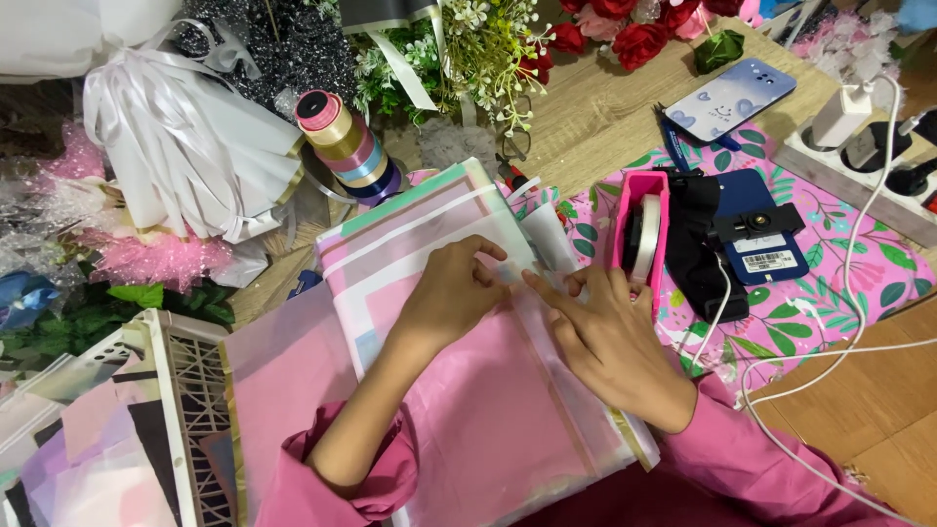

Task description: The person applies clear adhesive tape to the edges of a pink sheet of paper using a pink tape dispenser. They repeatedly pull tape from the dispenser, cut it, and press it onto the paper's borders.

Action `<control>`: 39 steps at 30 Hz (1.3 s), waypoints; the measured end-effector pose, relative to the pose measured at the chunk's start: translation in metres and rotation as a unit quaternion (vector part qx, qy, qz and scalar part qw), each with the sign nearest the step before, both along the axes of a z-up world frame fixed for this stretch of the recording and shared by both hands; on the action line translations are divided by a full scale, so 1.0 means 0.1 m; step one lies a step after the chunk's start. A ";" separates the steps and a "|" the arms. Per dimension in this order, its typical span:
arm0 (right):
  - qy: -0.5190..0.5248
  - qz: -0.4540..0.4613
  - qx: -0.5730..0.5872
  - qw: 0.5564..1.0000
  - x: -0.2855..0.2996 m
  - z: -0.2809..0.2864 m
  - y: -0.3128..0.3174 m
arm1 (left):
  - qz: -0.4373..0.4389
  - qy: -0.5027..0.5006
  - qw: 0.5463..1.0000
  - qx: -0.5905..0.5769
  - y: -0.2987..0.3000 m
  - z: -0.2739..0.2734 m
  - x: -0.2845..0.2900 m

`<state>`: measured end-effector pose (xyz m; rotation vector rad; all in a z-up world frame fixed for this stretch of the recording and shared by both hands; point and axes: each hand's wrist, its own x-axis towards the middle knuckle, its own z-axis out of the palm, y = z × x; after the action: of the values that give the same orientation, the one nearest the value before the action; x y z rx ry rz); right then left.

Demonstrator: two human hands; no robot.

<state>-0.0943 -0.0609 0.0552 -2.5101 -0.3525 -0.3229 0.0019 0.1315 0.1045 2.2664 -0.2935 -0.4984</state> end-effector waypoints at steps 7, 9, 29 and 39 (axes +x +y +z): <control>0.031 -0.028 -0.041 0.998 -0.03 -0.10 -0.03 | 0.000 0.011 0.999 0.038 -0.14 -0.04 0.04; 0.031 -0.038 -0.046 0.998 -0.02 -0.14 -0.02 | 0.005 0.017 0.999 0.050 -0.17 -0.06 0.04; -0.116 -0.039 -0.011 0.992 -0.03 0.01 -0.18 | -0.002 -0.012 0.995 0.099 -0.17 -0.16 0.15; -0.037 -0.006 -0.004 0.999 0.03 -0.19 -0.23 | -0.007 -0.026 0.993 0.116 -0.16 0.06 -0.03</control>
<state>-0.0917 -0.0841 0.0366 -2.5130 -0.3671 -0.4202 -0.0014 0.1151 0.1109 2.5077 -0.2896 -0.5044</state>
